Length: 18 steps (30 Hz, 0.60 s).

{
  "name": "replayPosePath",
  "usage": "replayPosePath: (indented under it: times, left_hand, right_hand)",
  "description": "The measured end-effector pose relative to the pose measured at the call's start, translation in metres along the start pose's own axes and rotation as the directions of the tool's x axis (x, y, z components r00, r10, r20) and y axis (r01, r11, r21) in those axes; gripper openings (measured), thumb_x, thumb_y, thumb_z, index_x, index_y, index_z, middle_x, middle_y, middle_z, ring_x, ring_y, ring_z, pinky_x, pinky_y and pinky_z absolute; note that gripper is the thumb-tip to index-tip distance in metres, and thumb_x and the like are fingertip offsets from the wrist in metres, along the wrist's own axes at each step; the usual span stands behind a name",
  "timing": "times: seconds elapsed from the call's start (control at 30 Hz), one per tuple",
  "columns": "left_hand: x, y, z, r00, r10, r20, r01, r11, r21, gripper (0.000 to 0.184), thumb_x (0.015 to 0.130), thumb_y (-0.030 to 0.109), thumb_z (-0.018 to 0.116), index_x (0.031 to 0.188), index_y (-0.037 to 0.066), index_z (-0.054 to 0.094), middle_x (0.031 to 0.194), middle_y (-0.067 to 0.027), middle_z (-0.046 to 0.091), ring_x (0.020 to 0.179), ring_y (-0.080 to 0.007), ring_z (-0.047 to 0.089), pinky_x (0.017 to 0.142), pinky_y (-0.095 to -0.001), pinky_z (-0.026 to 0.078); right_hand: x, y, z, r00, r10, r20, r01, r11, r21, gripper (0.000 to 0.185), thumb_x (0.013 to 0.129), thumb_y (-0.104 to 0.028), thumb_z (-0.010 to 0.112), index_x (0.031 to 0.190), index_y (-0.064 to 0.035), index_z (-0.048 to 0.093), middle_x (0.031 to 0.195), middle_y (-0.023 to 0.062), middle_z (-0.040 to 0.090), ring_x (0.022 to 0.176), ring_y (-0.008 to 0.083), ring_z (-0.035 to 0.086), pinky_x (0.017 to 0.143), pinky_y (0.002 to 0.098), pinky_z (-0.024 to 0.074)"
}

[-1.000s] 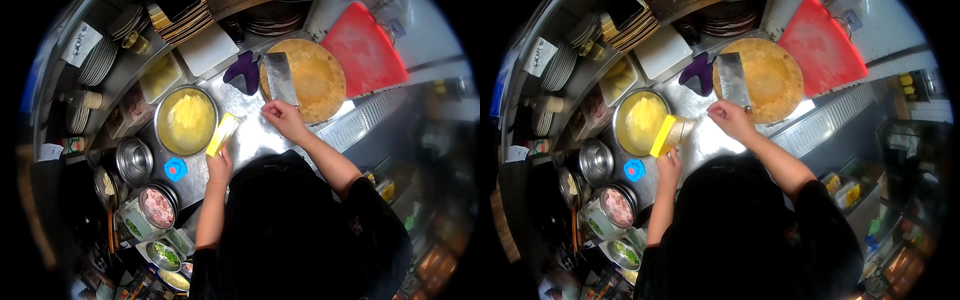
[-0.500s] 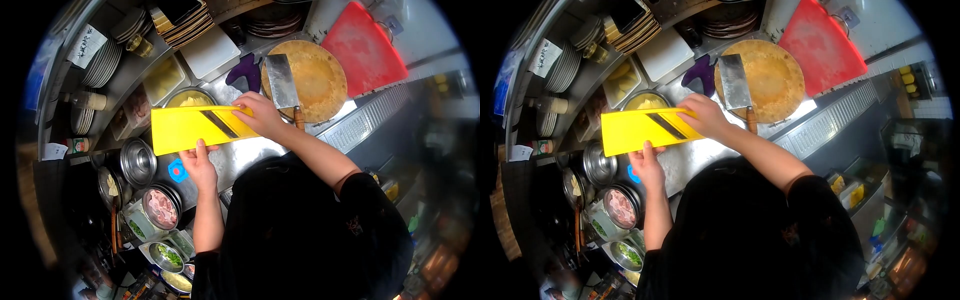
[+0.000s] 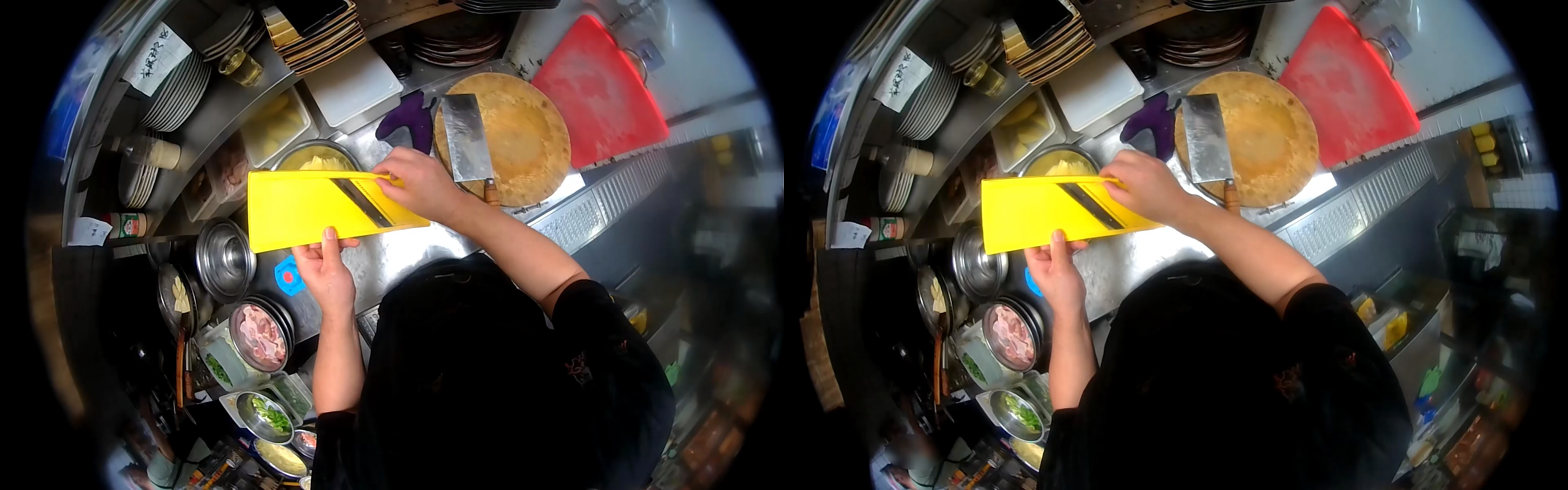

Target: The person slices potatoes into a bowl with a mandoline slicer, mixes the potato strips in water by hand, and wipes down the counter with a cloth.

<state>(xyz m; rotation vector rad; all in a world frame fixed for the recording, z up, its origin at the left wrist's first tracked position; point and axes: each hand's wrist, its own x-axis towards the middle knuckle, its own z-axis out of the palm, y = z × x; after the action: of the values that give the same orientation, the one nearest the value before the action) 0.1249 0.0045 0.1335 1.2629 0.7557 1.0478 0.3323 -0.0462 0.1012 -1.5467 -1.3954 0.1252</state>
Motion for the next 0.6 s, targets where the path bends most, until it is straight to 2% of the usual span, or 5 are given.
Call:
replayPosePath:
  times: [0.13, 0.23, 0.33, 0.43, 0.6]
  left_hand:
    - [0.000, -0.001, -0.003, 1.000, 0.009, -0.026, -0.009, 1.000, 0.014, 0.030, 0.104, 0.004, 0.053, 0.133, 0.000, 0.046, 0.112, -0.0106, 0.068, 0.084, -0.0153, 0.068, 0.070, -0.0285, 0.058]
    - [0.002, -0.003, -0.009, 0.999, 0.012, -0.052, -0.011, 1.000, 0.012, 0.028, 0.104, 0.002, 0.053, 0.131, -0.001, 0.046, 0.112, -0.0118, 0.067, 0.083, -0.0160, 0.068, 0.068, -0.0289, 0.059]
    - [0.005, -0.002, -0.015, 0.998, 0.014, -0.069, -0.015, 1.000, -0.019, 0.027, 0.103, 0.001, 0.052, 0.129, -0.001, 0.045, 0.112, -0.0125, 0.066, 0.084, -0.0164, 0.068, 0.067, -0.0294, 0.060]
    - [0.006, 0.000, -0.014, 0.997, 0.020, -0.079, -0.023, 0.999, -0.038, 0.027, 0.104, 0.001, 0.052, 0.129, -0.001, 0.045, 0.112, -0.0122, 0.066, 0.085, -0.0164, 0.069, 0.067, -0.0296, 0.060]
    - [0.008, 0.002, -0.015, 0.996, 0.012, -0.092, -0.019, 0.997, -0.069, 0.027, 0.104, 0.002, 0.051, 0.130, 0.000, 0.046, 0.112, -0.0112, 0.066, 0.087, -0.0160, 0.069, 0.068, -0.0294, 0.061]
  right_hand:
    - [-0.001, -0.005, 0.004, 1.000, 0.019, 0.007, -0.019, 1.000, -0.013, 0.013, 0.084, -0.007, 0.068, 0.096, -0.0033, 0.070, 0.095, 0.0116, 0.065, 0.088, 0.0318, 0.066, 0.079, 0.0404, 0.0545]
    - [-0.004, 0.000, 0.010, 1.000, 0.002, -0.030, -0.003, 0.999, -0.039, 0.015, 0.083, -0.005, 0.067, 0.098, -0.0036, 0.071, 0.097, 0.0110, 0.066, 0.090, 0.0310, 0.066, 0.080, 0.0397, 0.0550]
    - [-0.010, 0.006, 0.013, 0.993, -0.119, -0.014, 0.118, 0.990, -0.077, 0.020, 0.084, -0.003, 0.065, 0.103, -0.0040, 0.072, 0.099, 0.0101, 0.066, 0.093, 0.0292, 0.066, 0.081, 0.0381, 0.0554]
    - [-0.009, 0.000, 0.013, 0.981, -0.188, -0.037, 0.184, 0.977, -0.108, 0.026, 0.084, -0.001, 0.068, 0.108, -0.0064, 0.074, 0.100, 0.0088, 0.066, 0.091, 0.0279, 0.065, 0.077, 0.0360, 0.0557]
    - [-0.008, -0.001, 0.016, 0.967, -0.252, -0.022, 0.247, 0.960, -0.134, 0.029, 0.083, 0.001, 0.068, 0.112, -0.0043, 0.074, 0.101, 0.0090, 0.066, 0.091, 0.0272, 0.064, 0.076, 0.0350, 0.0555]
